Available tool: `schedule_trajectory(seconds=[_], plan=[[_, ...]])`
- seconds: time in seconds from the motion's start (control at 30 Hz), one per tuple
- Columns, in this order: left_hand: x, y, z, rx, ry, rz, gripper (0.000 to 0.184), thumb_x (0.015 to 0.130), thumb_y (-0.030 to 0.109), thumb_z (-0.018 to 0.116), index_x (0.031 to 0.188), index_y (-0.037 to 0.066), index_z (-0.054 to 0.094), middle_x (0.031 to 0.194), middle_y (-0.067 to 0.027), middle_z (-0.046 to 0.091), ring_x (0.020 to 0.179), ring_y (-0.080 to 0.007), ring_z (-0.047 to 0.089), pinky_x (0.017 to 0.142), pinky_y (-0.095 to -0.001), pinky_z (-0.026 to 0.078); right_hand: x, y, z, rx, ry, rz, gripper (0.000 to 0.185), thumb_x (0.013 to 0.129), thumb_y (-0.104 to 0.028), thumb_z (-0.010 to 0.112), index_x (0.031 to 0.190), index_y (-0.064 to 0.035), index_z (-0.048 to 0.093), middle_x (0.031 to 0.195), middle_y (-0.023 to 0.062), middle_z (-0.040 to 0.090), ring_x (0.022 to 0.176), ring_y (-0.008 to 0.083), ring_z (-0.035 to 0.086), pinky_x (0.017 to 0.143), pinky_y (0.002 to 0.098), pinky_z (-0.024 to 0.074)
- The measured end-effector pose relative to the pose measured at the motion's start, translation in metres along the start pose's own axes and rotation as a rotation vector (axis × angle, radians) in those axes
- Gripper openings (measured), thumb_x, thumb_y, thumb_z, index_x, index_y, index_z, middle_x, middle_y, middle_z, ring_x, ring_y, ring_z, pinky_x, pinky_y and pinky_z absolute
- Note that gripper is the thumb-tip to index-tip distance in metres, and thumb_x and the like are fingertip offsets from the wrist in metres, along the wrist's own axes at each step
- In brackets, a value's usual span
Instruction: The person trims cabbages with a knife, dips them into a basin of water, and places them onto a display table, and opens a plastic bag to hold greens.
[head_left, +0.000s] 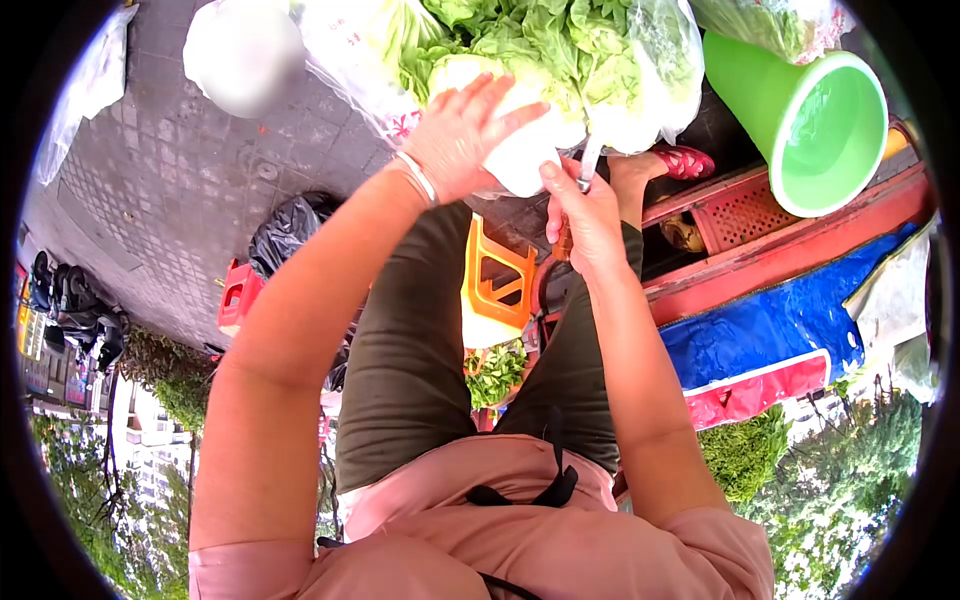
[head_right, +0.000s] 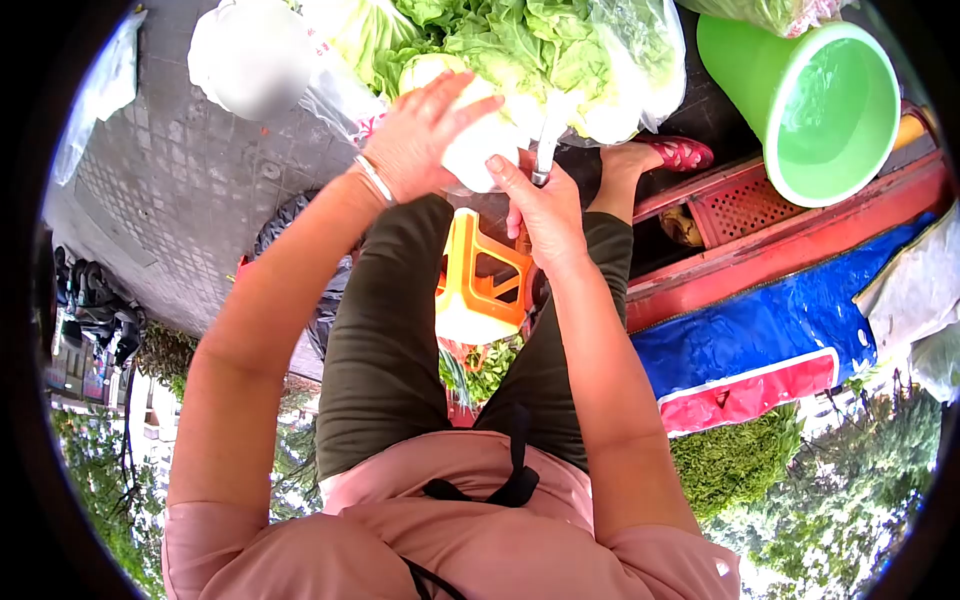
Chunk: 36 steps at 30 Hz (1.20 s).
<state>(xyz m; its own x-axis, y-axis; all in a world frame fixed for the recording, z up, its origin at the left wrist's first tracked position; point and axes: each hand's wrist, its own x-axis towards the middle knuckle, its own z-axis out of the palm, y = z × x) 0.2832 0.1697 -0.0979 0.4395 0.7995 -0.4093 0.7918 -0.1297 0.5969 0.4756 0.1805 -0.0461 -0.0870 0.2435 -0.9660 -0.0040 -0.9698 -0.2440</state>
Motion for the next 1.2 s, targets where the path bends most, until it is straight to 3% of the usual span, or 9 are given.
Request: schedule_trajectory(seconds=[0.17,0.3,0.43,0.53,0.6,0.77,1.0,1.13,1.2], plan=[[0.012,-0.011,-0.059,-0.889,0.155,-0.08,0.077,0.065,0.013,0.082,0.134,0.009,0.046,0.122,-0.0079,0.057,0.112,-0.0169,0.055,0.097,-0.0309,0.044,-0.031,-0.057,0.006,0.088,-0.104,-0.195,0.032,0.09,-0.03,0.064,0.101,-0.0006,0.059,0.074,0.0047,0.059,0.046,0.0076,0.046,0.04,0.0212,0.0368],[0.004,0.015,-0.131,-1.004,0.06,-0.166,0.072,0.068,0.016,0.081,0.13,0.002,0.047,0.114,-0.0059,0.062,0.105,-0.0147,0.057,0.094,-0.0308,0.046,-0.055,-0.102,-0.009,-0.32,0.0,-0.331,0.024,0.091,-0.025,0.063,0.102,-0.0048,0.054,0.075,0.0019,0.057,0.054,0.006,0.049,0.045,0.0205,0.0378],[-0.005,0.034,-0.16,-1.567,-0.294,-0.311,0.082,0.064,0.018,0.082,0.134,0.002,0.042,0.117,-0.0083,0.059,0.106,-0.0157,0.056,0.093,-0.031,0.046,-0.093,-0.138,0.008,-0.356,-0.074,-0.428,0.018,0.096,-0.021,0.056,0.103,-0.0048,0.058,0.075,-0.0041,0.051,0.061,0.0027,0.045,0.054,0.0189,0.0369],[-0.014,0.048,-0.146,-1.733,-0.16,-0.367,0.081,0.064,0.019,0.082,0.133,0.002,0.043,0.112,-0.007,0.061,0.103,-0.0153,0.057,0.09,-0.0303,0.047,-0.104,-0.146,0.011,-0.576,-0.185,-0.496,0.021,0.098,-0.022,0.051,0.093,-0.0032,0.057,0.069,-0.0037,0.045,0.062,0.005,0.042,0.056,0.021,0.0366],[-0.02,0.048,-0.139,-1.612,-0.156,-0.352,0.08,0.064,0.019,0.082,0.132,0.002,0.044,0.112,-0.0072,0.061,0.103,-0.0151,0.057,0.09,-0.0303,0.047,-0.101,-0.142,0.008,-0.767,-0.253,-0.584,0.025,0.099,-0.025,0.049,0.089,-0.0025,0.055,0.066,-0.001,0.044,0.061,0.0068,0.043,0.055,0.0232,0.0375],[-0.033,0.038,-0.125,-1.425,-0.384,-0.474,0.083,0.063,0.018,0.082,0.134,0.002,0.042,0.114,-0.0084,0.061,0.105,-0.0151,0.057,0.092,-0.0309,0.047,-0.097,-0.142,0.021,-1.116,-0.275,-0.677,0.04,0.097,-0.042,0.046,0.085,-0.0044,0.052,0.07,0.0183,0.056,0.071,0.0386,0.057,0.063,0.0422,0.0457],[-0.036,0.046,-0.134,-1.634,-0.193,-0.391,0.069,0.069,0.015,0.076,0.13,0.001,0.047,0.113,-0.0073,0.062,0.103,-0.0156,0.058,0.091,-0.0314,0.047,0.027,-0.126,-0.047,-1.338,0.319,-0.564,0.051,0.095,-0.051,0.041,0.09,-0.0028,0.056,0.081,0.0242,0.063,0.079,0.0452,0.059,0.07,0.049,0.0466],[-0.016,0.039,-0.116,-1.721,-0.114,-0.553,0.063,0.076,0.02,0.074,0.13,0.003,0.046,0.114,-0.0081,0.06,0.101,-0.0163,0.059,0.088,-0.0326,0.049,0.083,-0.133,-0.052,-1.21,0.305,-0.842,0.053,0.093,-0.047,0.049,0.101,0.0046,0.059,0.094,0.0268,0.063,0.089,0.0433,0.059,0.078,0.0468,0.0464],[-0.005,0.041,-0.105,-1.825,-0.028,-0.591,0.064,0.079,0.023,0.074,0.132,0.004,0.043,0.116,-0.0083,0.059,0.101,-0.0166,0.06,0.088,-0.033,0.05,0.069,-0.136,-0.033,-1.476,0.544,-1.002,0.056,0.093,-0.047,0.051,0.119,0.0022,0.056,0.105,0.0224,0.063,0.098,0.035,0.059,0.087,0.038,0.0452]])
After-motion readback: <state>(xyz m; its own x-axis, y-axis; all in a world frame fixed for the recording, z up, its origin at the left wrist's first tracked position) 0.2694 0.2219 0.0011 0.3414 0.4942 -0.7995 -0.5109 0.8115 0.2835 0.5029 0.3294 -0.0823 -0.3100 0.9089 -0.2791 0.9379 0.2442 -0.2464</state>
